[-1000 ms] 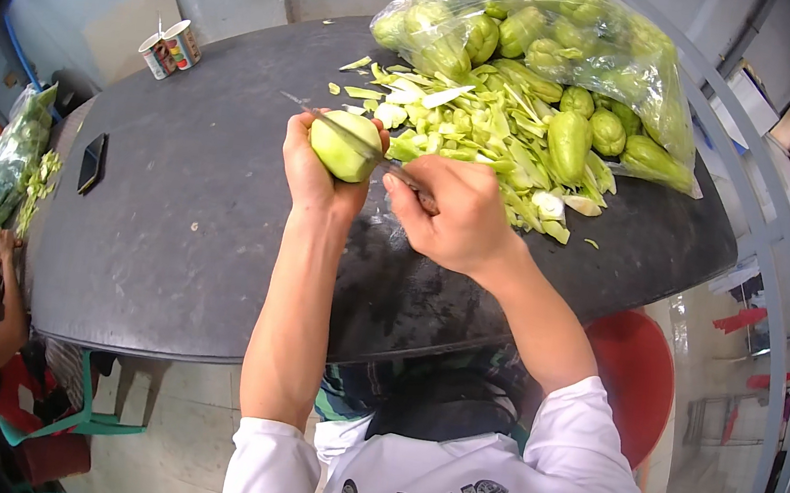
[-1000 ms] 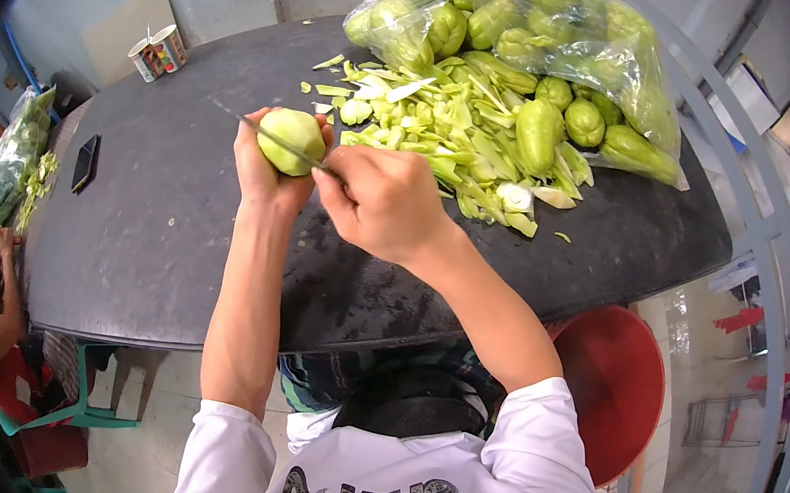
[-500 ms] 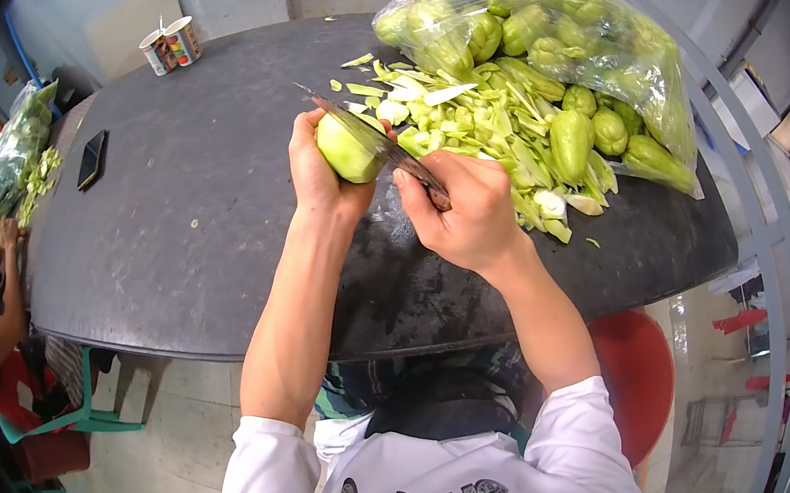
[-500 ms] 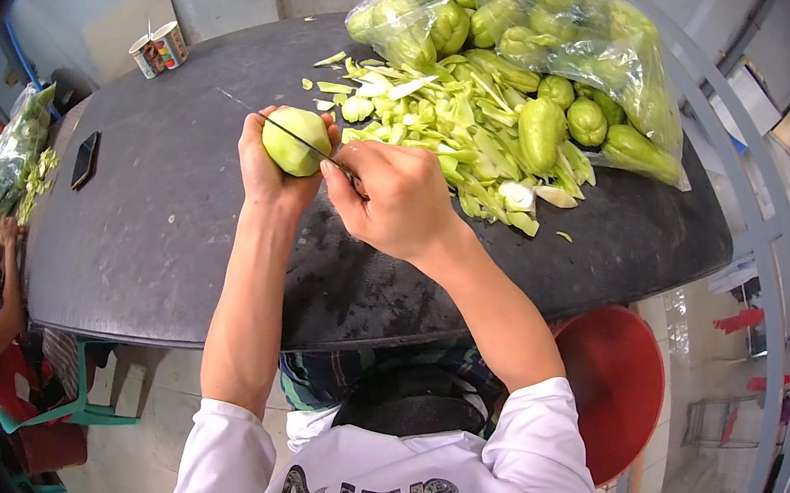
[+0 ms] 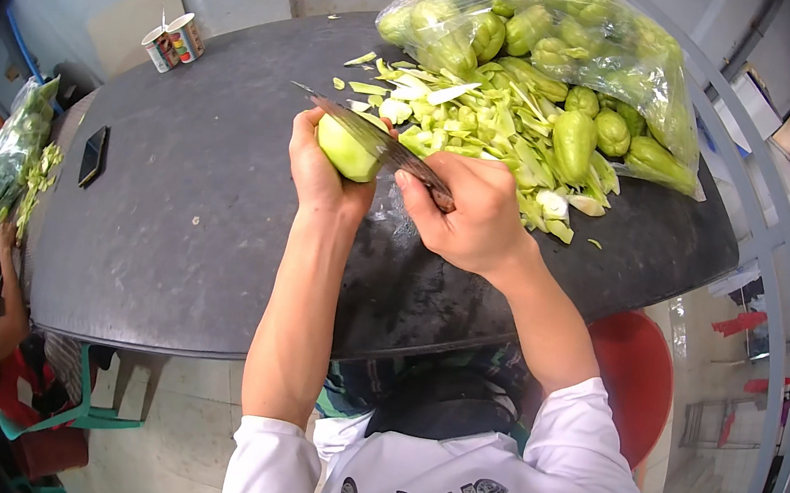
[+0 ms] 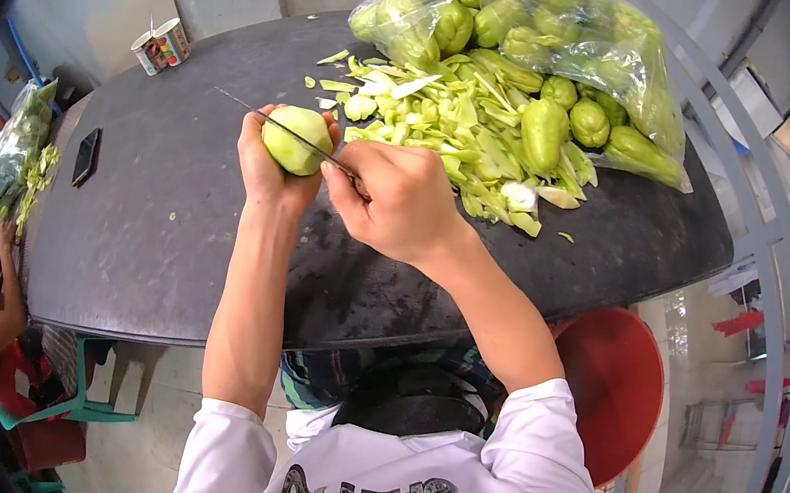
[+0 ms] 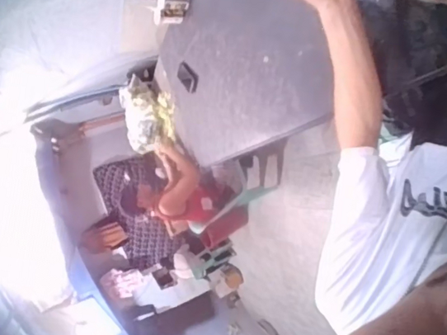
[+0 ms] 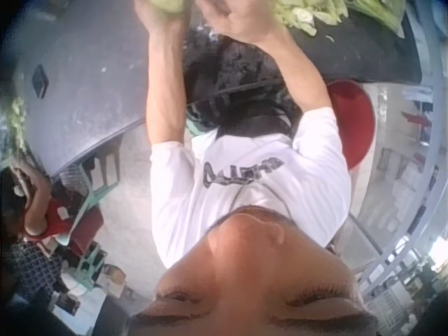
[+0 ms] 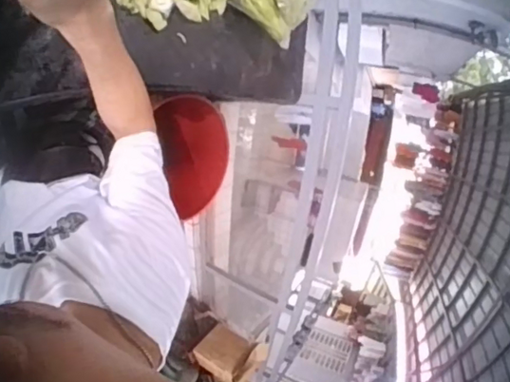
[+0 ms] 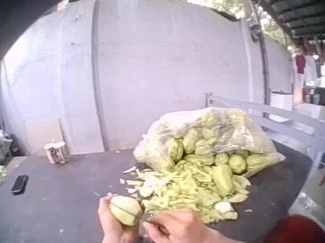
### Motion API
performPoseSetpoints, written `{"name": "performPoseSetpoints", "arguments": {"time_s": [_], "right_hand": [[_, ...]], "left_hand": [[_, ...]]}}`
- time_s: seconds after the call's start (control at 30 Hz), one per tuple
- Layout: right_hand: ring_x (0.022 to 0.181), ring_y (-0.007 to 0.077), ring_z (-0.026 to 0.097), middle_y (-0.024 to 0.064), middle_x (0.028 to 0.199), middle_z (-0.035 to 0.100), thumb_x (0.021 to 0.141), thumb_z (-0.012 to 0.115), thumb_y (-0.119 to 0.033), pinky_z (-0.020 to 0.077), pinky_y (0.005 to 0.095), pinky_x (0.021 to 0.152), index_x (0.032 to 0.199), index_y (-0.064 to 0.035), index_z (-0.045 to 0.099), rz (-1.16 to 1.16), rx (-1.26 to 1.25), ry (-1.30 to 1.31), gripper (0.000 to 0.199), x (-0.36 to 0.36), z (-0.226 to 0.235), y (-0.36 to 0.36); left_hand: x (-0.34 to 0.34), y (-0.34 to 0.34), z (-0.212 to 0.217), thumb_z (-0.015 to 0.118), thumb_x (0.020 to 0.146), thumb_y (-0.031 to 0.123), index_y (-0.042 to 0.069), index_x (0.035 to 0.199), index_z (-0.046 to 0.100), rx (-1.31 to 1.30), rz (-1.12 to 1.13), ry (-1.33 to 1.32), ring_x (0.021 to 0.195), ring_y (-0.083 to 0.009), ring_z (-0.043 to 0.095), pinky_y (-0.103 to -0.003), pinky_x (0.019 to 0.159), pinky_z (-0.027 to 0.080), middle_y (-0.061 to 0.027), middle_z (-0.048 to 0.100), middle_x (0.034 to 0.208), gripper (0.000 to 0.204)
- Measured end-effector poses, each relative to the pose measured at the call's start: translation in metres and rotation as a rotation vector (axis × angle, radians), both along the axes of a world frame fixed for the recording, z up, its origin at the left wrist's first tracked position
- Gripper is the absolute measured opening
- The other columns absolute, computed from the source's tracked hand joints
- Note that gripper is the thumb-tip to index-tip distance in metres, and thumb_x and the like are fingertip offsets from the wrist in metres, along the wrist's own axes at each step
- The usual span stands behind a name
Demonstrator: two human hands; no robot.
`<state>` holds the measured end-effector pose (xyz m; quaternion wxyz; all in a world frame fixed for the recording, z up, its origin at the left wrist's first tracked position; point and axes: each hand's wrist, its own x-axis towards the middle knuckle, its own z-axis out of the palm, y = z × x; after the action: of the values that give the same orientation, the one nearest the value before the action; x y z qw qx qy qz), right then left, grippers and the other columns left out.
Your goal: The person peels a chayote with a cleaver, moving the skins to a pile on the table and placing the peeled vegetable into a bucket.
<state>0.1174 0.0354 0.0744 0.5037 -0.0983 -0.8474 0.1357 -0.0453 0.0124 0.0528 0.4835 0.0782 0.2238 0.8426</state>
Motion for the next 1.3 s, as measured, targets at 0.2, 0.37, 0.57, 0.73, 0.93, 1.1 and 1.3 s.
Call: {"name": "performPoseSetpoints", "arguments": {"time_s": [0.2,0.37,0.57,0.73,0.93,1.1,1.3], "right_hand": [[0.052,0.0267,0.062,0.0094,0.062,0.061,0.081,0.072,-0.004,0.0481,0.0363,0.05,0.076,-0.0017,0.064,0.056,0.087,0.089,0.01,0.002,-0.003,0.002],[0.052,0.0261,0.061,0.0089,0.062,0.061,0.081,0.073,-0.005,0.048,0.0358,0.05,0.076,-0.0016,0.064,0.029,0.064,0.105,0.011,0.001,0.0,0.0],[0.052,0.0263,0.061,0.009,0.063,0.061,0.084,0.072,-0.007,0.0473,0.0364,0.049,0.077,-0.0023,0.064,0.026,0.07,0.065,0.011,-0.001,-0.007,0.005],[0.052,0.027,0.06,0.0097,0.063,0.059,0.084,0.071,-0.007,0.047,0.0369,0.05,0.076,-0.0032,0.062,0.028,0.031,0.079,0.013,-0.004,-0.006,0.001],[0.052,0.0287,0.059,0.0097,0.063,0.058,0.085,0.07,-0.009,0.0469,0.0382,0.049,0.074,-0.0039,0.06,-0.006,0.042,0.068,0.016,-0.004,-0.014,0.002],[0.051,0.0289,0.059,0.0095,0.063,0.058,0.085,0.071,-0.009,0.0467,0.0383,0.048,0.074,-0.0044,0.059,-0.007,0.041,0.068,0.017,-0.007,-0.017,0.002],[0.051,0.0295,0.059,0.0102,0.062,0.057,0.087,0.07,-0.009,0.0472,0.0381,0.048,0.074,-0.0042,0.06,0.02,0.005,0.106,0.017,-0.011,-0.017,-0.002]], "left_hand": [[-0.002,-0.001,-0.002,0.047,0.097,0.031,0.003,0.101,0.055,0.03,-0.036,-0.086,0.09,-0.0389,0.062,-0.051,0.081,0.055,-0.0237,0.063,0.098,0.03],[-0.001,0.003,-0.001,0.043,0.099,0.034,0.002,0.102,0.053,0.045,-0.019,-0.127,0.091,-0.0392,0.062,-0.051,0.082,0.055,-0.0243,0.062,0.097,0.033],[0.003,0.001,-0.002,0.04,0.1,0.033,0.005,0.1,0.052,0.014,-0.013,-0.023,0.091,-0.039,0.062,-0.052,0.081,0.055,-0.0192,0.062,0.096,0.031],[0.002,-0.004,0.002,0.038,0.101,0.035,0.007,0.099,0.052,0.0,-0.012,0.01,0.091,-0.0392,0.062,-0.053,0.082,0.055,-0.0188,0.061,0.096,0.032],[0.008,-0.003,0.002,0.035,0.103,0.039,0.008,0.103,0.049,-0.03,0.052,0.0,0.091,-0.0408,0.062,-0.054,0.08,0.055,-0.0188,0.059,0.098,0.034],[0.005,-0.007,0.005,0.033,0.103,0.038,0.008,0.104,0.048,-0.044,0.107,0.118,0.091,-0.0405,0.062,-0.054,0.079,0.055,-0.0186,0.059,0.097,0.033],[0.004,-0.008,0.002,0.038,0.1,0.033,0.008,0.103,0.049,-0.035,0.042,0.092,0.089,-0.0391,0.064,-0.053,0.077,0.055,-0.0177,0.06,0.095,0.027]]}}
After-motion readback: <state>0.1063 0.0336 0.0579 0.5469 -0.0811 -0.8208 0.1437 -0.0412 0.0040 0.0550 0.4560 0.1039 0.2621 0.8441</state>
